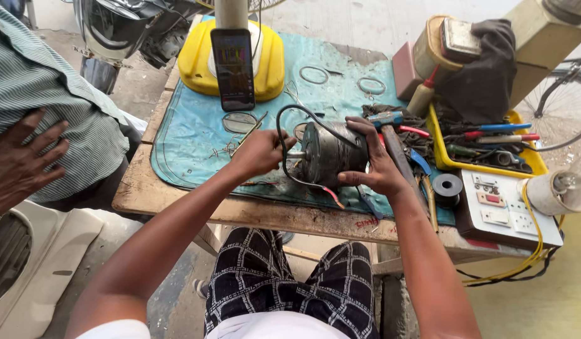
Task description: The person sits at an outdoor workbench repairing an electric motor. They hold the motor steady, work around its housing with a screwdriver, reposition and turn the motor, and use a hammer to tap it, handling the motor and its attached wires throughout.
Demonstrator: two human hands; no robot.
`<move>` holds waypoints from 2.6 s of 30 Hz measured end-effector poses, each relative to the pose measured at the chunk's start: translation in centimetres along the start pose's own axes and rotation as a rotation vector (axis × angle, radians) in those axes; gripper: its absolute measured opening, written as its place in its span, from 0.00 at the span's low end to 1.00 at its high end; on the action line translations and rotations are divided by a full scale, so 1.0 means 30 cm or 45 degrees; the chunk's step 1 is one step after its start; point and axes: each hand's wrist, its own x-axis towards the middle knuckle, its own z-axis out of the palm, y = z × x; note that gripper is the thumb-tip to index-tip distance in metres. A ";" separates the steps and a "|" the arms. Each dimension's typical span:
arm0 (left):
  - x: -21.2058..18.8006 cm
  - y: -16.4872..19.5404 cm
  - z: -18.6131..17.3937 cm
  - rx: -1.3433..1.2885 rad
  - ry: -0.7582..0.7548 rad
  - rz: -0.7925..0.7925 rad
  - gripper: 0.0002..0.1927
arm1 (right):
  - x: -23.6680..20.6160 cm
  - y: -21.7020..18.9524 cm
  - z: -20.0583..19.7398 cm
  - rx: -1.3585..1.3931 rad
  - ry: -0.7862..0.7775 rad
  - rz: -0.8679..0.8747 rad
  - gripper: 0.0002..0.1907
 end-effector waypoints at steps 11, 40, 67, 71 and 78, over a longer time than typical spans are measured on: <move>-0.040 -0.124 0.052 0.362 0.238 0.746 0.11 | -0.004 0.003 0.000 -0.016 -0.004 -0.035 0.54; -0.030 -0.051 -0.024 0.186 -0.051 0.254 0.21 | -0.002 -0.007 0.009 0.091 -0.011 0.000 0.52; -0.090 -0.108 0.051 0.620 0.275 0.963 0.10 | -0.007 -0.011 0.012 0.057 -0.014 -0.031 0.53; 0.009 -0.122 0.075 0.416 0.066 0.003 0.19 | -0.003 -0.012 0.012 0.016 -0.014 -0.024 0.53; -0.004 -0.144 0.039 0.070 -0.071 0.043 0.24 | -0.003 0.001 0.015 0.020 -0.002 -0.015 0.52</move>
